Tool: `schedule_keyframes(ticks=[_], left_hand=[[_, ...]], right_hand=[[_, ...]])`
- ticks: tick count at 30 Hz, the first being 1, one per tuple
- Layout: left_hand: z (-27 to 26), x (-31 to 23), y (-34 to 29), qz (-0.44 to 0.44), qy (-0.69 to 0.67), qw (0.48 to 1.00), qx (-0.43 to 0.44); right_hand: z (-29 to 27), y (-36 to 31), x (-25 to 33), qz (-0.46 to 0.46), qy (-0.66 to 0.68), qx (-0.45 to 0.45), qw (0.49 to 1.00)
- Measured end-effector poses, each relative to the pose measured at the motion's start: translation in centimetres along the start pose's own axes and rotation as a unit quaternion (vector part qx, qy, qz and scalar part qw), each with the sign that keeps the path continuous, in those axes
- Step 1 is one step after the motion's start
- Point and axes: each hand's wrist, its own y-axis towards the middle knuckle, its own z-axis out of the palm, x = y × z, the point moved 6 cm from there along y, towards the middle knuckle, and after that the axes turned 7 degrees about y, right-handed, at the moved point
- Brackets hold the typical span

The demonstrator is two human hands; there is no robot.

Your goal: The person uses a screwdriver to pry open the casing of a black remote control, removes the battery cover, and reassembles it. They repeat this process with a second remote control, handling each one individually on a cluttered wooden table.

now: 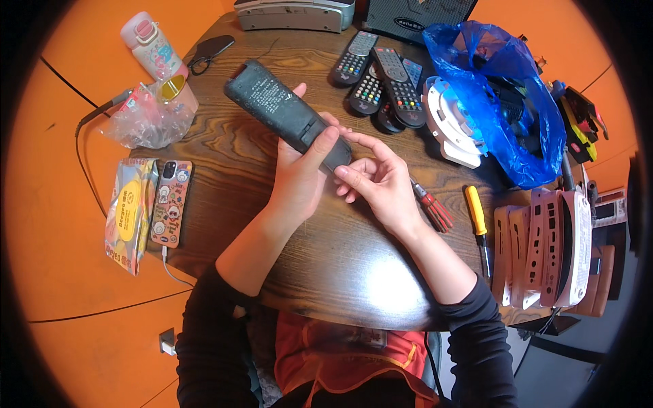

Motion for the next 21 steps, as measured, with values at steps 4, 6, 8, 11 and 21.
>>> schedule_keyframes(ticks=[4, 6, 8, 11, 21], left_hand=[[0.0, 0.0, 0.0, 0.000, -0.006, 1.000, -0.008], [-0.1, 0.2, -0.1, -0.017, -0.016, 0.999, -0.026], [0.1, 0.2, -0.1, -0.012, -0.019, 1.000, -0.017], [0.1, 0.1, 0.0, -0.011, -0.010, 1.000, -0.011], [-0.1, 0.0, 0.0, 0.005, 0.050, 0.999, -0.014]], right_hand=[[-0.3, -0.3, 1.2, -0.122, -0.119, -0.057, 0.984], [-0.2, -0.5, 1.9, -0.184, -0.196, -0.067, 0.961], [0.2, -0.7, 2.1, -0.212, -0.298, -0.058, 0.929], [0.0, -0.9, 2.3, -0.231, -0.290, -0.069, 0.926], [0.7, -1.2, 3.2, -0.299, -0.395, -0.054, 0.867]])
